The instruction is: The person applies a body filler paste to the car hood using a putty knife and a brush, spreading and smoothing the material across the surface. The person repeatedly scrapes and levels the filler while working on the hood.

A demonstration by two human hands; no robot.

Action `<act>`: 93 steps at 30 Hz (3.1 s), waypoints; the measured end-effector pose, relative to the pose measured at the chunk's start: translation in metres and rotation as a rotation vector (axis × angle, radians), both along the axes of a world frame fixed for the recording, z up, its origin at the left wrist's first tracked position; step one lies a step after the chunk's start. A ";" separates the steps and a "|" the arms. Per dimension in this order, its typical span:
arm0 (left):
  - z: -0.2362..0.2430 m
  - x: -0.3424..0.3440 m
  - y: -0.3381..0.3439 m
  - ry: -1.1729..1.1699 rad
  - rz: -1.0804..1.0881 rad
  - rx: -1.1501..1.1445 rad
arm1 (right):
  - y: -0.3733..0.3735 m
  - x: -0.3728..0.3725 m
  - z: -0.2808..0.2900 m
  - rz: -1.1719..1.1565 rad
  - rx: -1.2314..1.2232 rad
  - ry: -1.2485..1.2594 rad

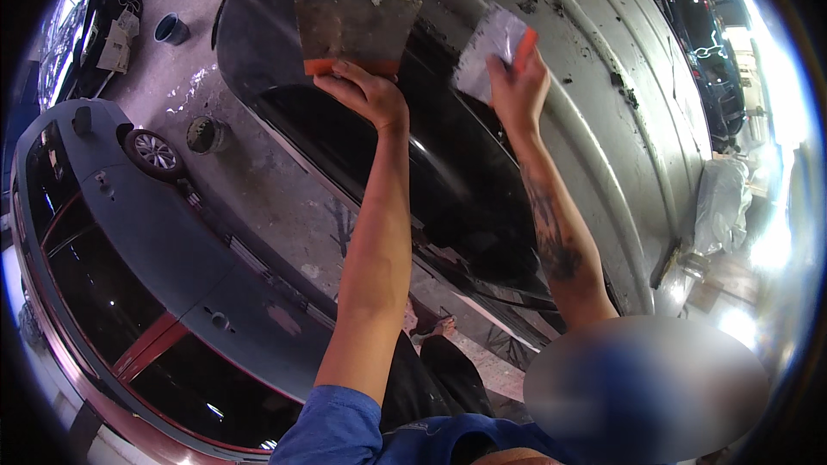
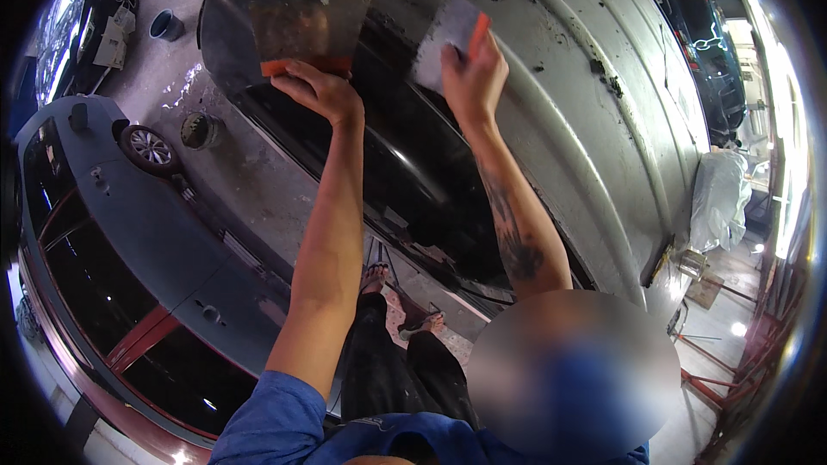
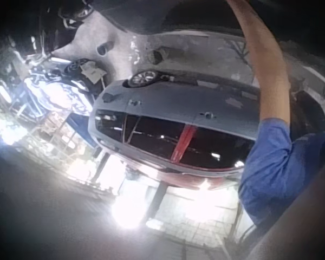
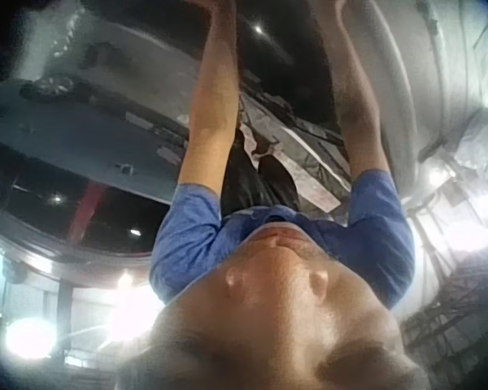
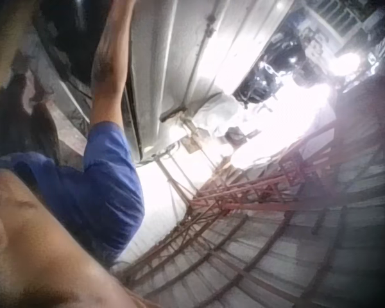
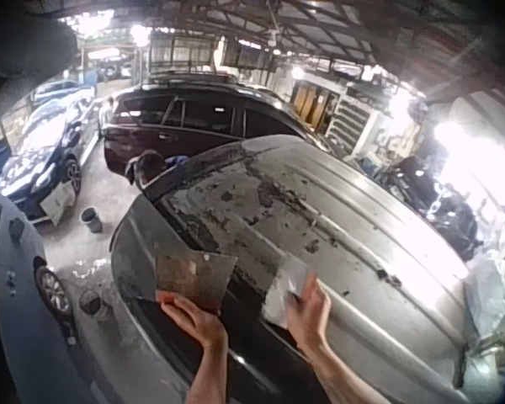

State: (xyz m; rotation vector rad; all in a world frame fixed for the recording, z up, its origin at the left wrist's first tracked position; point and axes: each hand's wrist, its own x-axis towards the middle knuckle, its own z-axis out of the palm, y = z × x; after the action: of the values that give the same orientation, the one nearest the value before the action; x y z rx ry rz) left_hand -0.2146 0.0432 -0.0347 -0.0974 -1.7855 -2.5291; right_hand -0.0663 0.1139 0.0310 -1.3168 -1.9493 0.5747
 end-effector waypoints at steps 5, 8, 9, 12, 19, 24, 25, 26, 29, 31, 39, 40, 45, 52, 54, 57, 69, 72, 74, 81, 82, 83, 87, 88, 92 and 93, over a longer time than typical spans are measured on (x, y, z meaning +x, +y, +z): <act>0.001 -0.001 0.002 -0.093 -0.058 0.068 | 0.002 -0.003 0.002 -0.008 -0.124 0.231; 0.004 -0.001 0.003 0.015 0.005 0.041 | 0.003 -0.020 0.010 -0.047 -0.097 0.252; 0.005 -0.001 0.003 0.028 0.013 0.043 | 0.006 -0.029 0.011 -0.022 -0.040 0.140; 0.006 0.000 0.001 -0.007 -0.012 0.063 | 0.012 -0.038 0.007 0.160 0.112 0.192; 0.007 0.000 0.000 -0.054 -0.093 0.127 | 0.026 -0.063 -0.013 0.080 0.015 0.332; 0.015 0.000 0.002 -0.014 -0.126 0.224 | 0.045 -0.109 -0.005 0.085 0.050 0.283; 0.016 0.000 0.002 -0.004 -0.107 0.246 | 0.045 -0.110 -0.003 0.019 -0.101 0.315; 0.017 0.000 0.004 -0.006 -0.092 0.274 | 0.046 -0.111 -0.002 -0.028 -0.242 0.358; 0.016 -0.001 0.006 -0.006 -0.048 0.243 | 0.047 -0.113 -0.003 0.007 -0.196 0.397; 0.015 -0.002 0.006 -0.009 -0.064 0.292 | 0.053 -0.126 -0.007 0.053 -0.185 0.417; 0.013 -0.003 0.006 -0.028 -0.071 0.320 | 0.105 -0.146 0.017 0.183 -0.313 0.349; 0.013 -0.004 0.005 -0.028 -0.087 0.330 | 0.105 -0.138 0.027 0.233 -0.274 0.322; 0.012 -0.003 0.006 -0.060 -0.054 0.339 | 0.083 -0.106 0.072 0.598 0.356 -0.579; 0.018 -0.002 0.006 -0.142 0.026 0.343 | 0.046 -0.081 0.046 0.949 0.559 -0.926; 0.017 -0.002 0.006 -0.150 0.009 0.363 | 0.050 -0.091 0.037 0.952 0.637 -0.939; 0.013 -0.003 0.008 -0.153 0.013 0.382 | 0.058 -0.120 0.028 0.937 0.703 -0.943; 0.019 -0.003 0.007 -0.133 0.041 0.361 | 0.062 -0.150 0.029 0.922 0.720 -0.935; 0.020 -0.003 0.008 -0.138 0.050 0.380 | 0.075 -0.178 0.021 0.896 0.707 -0.875; 0.020 -0.002 0.008 -0.143 0.052 0.353 | 0.084 -0.193 0.017 0.873 0.707 -0.832; 0.023 -0.003 0.007 -0.149 0.033 0.315 | 0.100 -0.210 0.018 0.868 0.604 -0.804; 0.023 -0.003 0.007 -0.130 0.032 0.312 | 0.101 -0.213 0.018 0.865 0.617 -0.806; 0.023 -0.002 0.007 -0.127 0.024 0.305 | 0.101 -0.219 0.017 0.845 0.608 -0.829; 0.020 -0.002 0.007 -0.112 0.008 0.298 | 0.106 -0.249 0.007 0.774 0.604 -0.852; 0.018 -0.004 0.007 -0.114 -0.004 0.267 | 0.108 -0.257 0.004 0.727 0.607 -0.864; 0.016 -0.004 0.009 -0.141 -0.050 0.183 | 0.124 -0.272 0.004 0.642 0.546 -0.801; 0.016 -0.003 0.009 -0.156 -0.051 0.165 | 0.130 -0.268 0.008 0.610 0.495 -0.757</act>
State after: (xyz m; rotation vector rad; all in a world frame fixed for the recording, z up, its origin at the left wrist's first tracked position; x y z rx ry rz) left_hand -0.2181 0.0525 -0.0188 0.0629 -1.6329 -2.7786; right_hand -0.3340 0.2444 0.0391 -0.6359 -2.8942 -0.2042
